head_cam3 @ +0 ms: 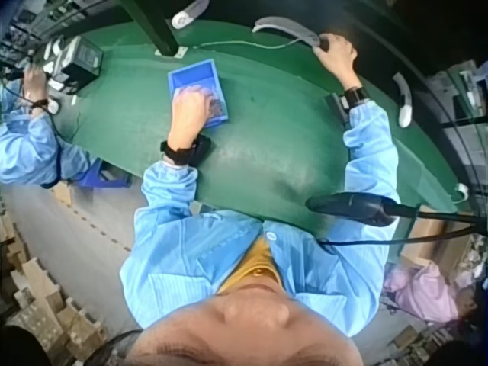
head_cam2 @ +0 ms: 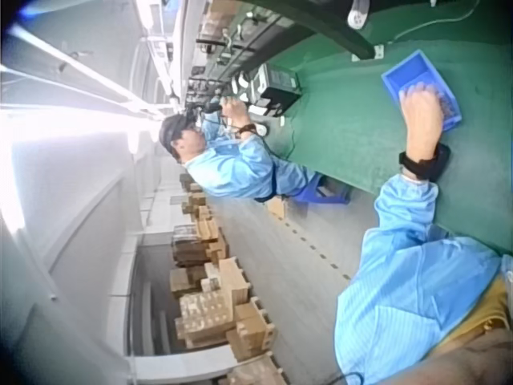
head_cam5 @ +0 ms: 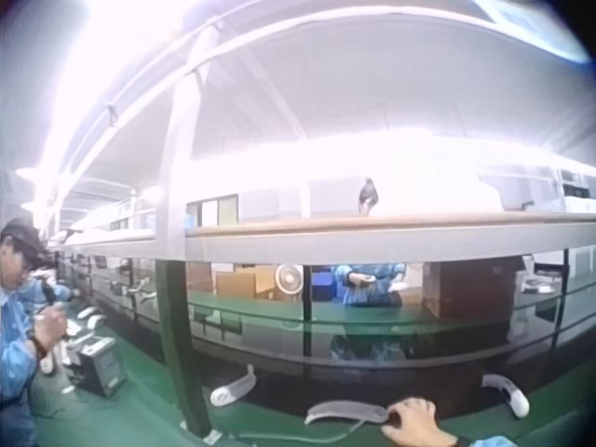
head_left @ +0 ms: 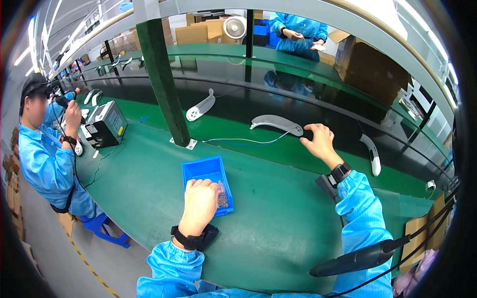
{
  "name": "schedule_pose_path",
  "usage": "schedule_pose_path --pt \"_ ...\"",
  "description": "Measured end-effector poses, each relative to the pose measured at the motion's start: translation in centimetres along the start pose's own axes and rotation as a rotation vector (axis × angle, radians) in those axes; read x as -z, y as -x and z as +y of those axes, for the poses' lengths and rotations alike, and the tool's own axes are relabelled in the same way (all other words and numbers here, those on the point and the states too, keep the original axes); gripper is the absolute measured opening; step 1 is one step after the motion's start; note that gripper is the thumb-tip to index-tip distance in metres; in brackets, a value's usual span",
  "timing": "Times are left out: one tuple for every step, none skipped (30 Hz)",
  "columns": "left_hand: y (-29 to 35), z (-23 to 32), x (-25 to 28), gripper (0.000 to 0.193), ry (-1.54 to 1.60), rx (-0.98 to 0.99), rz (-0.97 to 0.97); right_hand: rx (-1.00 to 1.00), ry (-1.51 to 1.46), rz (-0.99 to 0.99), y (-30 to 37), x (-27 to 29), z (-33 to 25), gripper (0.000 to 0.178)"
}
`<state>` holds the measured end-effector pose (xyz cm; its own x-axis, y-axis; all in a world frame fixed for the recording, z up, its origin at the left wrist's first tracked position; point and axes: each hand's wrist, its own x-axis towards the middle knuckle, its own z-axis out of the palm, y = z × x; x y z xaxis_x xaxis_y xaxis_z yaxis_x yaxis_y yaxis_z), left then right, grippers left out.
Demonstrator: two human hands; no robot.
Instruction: Assembling small plastic housing components and securing internal parts with screws using an electric screwdriver on a factory assembly line.
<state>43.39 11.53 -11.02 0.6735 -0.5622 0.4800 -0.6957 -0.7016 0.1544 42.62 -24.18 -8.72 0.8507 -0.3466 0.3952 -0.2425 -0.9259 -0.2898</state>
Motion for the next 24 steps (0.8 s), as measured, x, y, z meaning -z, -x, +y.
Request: schedule_pose_path --pt "-0.1 0.1 0.1 0.003 0.003 0.0 0.003 0.001 0.005 -0.027 -0.3 0.0 -0.9 0.04" --pt "-0.1 0.2 0.2 0.004 0.024 -0.006 0.028 0.014 -0.003 -0.047 -0.8 -0.4 -1.4 0.04" --pt "-0.1 0.2 0.3 0.005 0.045 -0.013 0.052 0.02 0.031 -0.09 -1.1 -0.8 -2.1 0.041" --pt "-0.1 0.3 0.3 0.005 0.046 -0.014 0.055 0.024 0.065 -0.133 -1.5 -1.1 -3.0 0.041" --pt "-0.2 0.4 0.3 0.006 0.06 -0.023 0.07 0.05 0.119 -0.181 -1.7 -1.3 -3.6 0.043" --pt "-0.2 0.4 0.3 0.007 0.068 -0.028 0.08 0.091 0.151 -0.227 -1.9 -1.9 -4.6 0.044" --pt "-0.3 0.4 0.3 0.007 0.069 -0.031 0.08 0.135 0.17 -0.252 -2.2 -2.5 -5.6 0.045" --pt "-0.1 0.4 0.5 0.008 0.074 -0.029 0.085 0.183 0.185 -0.278 -2.5 -3.3 -6.8 0.046" --pt "-0.1 0.5 0.6 0.008 0.085 -0.031 0.09 0.217 0.182 -0.279 -2.8 -3.9 -7.9 0.046" --pt "-0.2 0.5 0.8 0.008 0.088 -0.034 0.09 0.25 0.178 -0.28 -3.0 -4.5 -8.9 0.046" --pt "0.0 0.4 1.1 0.008 0.103 -0.021 0.09 0.307 0.139 -0.25 -3.0 -5.6 -10.0 0.046" --pt "0.0 0.5 1.3 0.008 0.127 -0.016 0.091 0.332 0.144 -0.241 -3.0 -6.1 -11.0 0.045" --pt "0.0 0.6 1.6 0.008 0.131 -0.016 0.091 0.361 0.16 -0.261 -3.2 -6.6 -11.9 0.046" --pt "0.1 0.6 2.1 0.008 0.129 -0.017 0.09 0.391 0.176 -0.279 -3.5 -7.1 -12.9 0.047" --pt "0.2 0.5 2.5 0.007 0.125 -0.016 0.088 0.383 0.148 -0.293 -3.8 -7.8 -13.7 0.047" --pt "0.3 0.5 2.9 0.007 0.125 -0.011 0.089 0.378 0.118 -0.309 -4.0 -8.5 -14.6 0.047" --pt "0.3 0.5 3.3 0.007 0.131 -0.003 0.09 0.371 0.115 -0.335 -4.3 -8.7 -15.4 0.049" --pt "0.4 0.5 3.7 0.007 0.135 0.006 0.09 0.381 0.113 -0.341 -4.8 -9.1 -15.9 0.049" --pt "0.5 0.5 3.9 0.007 0.138 0.008 0.091 0.365 0.076 -0.359 -5.4 -9.6 -16.4 0.051" --pt "0.4 0.6 4.1 0.007 0.138 0.017 0.092 0.345 0.042 -0.374 -6.1 -10.0 -16.7 0.053" --pt "0.3 0.8 4.2 0.007 0.164 0.008 0.097 0.341 0.043 -0.391 -6.8 -10.5 -16.9 0.056" --pt "0.2 0.9 4.3 0.008 0.188 -0.001 0.102 0.32 0.029 -0.416 -7.5 -10.9 -17.1 0.057" --pt "0.3 0.9 4.5 0.008 0.209 0.003 0.096 0.323 -0.02 -0.419 -8.0 -11.3 -17.5 0.058" --pt "0.4 0.8 4.6 0.008 0.203 0.013 0.096 0.324 -0.069 -0.421 -8.5 -11.7 -17.9 0.059"
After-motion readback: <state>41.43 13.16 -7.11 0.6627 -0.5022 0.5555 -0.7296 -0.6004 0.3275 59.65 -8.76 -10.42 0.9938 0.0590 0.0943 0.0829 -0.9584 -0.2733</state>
